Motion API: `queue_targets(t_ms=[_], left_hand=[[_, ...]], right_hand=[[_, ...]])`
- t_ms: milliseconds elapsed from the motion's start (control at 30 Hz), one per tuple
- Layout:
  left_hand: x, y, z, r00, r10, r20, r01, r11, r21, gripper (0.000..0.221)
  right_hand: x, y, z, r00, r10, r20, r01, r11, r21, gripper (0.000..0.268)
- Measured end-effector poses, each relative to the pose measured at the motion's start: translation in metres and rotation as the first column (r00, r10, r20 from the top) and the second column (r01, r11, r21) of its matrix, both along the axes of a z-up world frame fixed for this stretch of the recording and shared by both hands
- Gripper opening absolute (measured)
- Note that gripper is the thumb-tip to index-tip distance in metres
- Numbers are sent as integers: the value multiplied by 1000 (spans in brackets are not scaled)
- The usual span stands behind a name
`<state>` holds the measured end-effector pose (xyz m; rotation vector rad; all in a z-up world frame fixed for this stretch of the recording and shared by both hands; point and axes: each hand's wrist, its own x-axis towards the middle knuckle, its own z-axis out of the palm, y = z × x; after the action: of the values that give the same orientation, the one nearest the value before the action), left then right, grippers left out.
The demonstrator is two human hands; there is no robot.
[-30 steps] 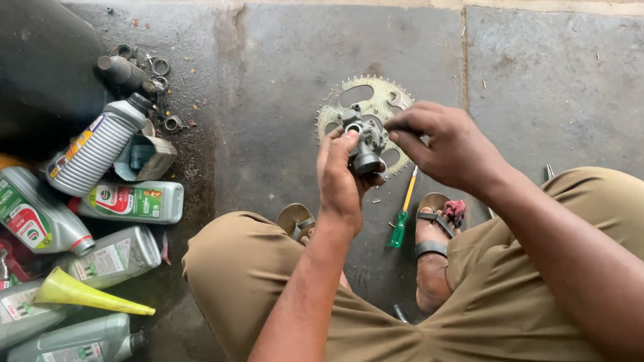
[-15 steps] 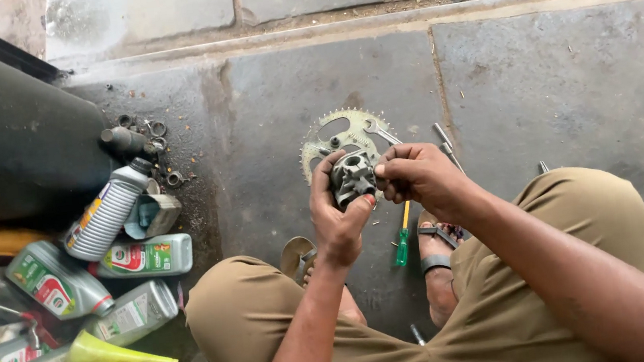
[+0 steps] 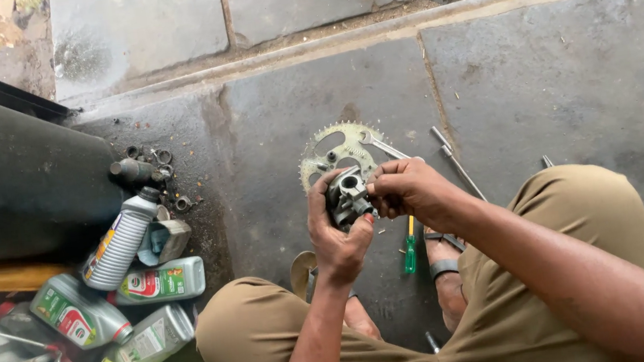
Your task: Disassembling and cleaning a motorcycle carburetor using tools.
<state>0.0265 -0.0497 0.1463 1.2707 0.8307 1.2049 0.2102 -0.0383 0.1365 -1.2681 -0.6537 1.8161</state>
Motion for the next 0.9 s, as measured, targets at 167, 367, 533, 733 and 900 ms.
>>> queue_targets(t_ms=[167,367,533,733,900], left_hand=[[3,5,3,998,45,-41,-39,990,134,60],[-1,3,6,1000,23,-12,-24,997,-76,59],[-3,2,2,999,41,-18,-41,999,10,60],[-3,6,16,1000,21,10,-20,992,-125,59],[-4,5,14,999,37,-26,-38,997,-67,59]], right_hand=[[3,4,0,1000,-7,19,7,1000,24,11],[2,3,-9,1000,9,-12,-10,999,-31,11],[1,1,-12,998,-3,-69,3,1000,3,9],[1,5,-9,1000,-3,-27,1,998,-58,12],[0,5,-10,1000,-8,-2,8,997,-78,13]])
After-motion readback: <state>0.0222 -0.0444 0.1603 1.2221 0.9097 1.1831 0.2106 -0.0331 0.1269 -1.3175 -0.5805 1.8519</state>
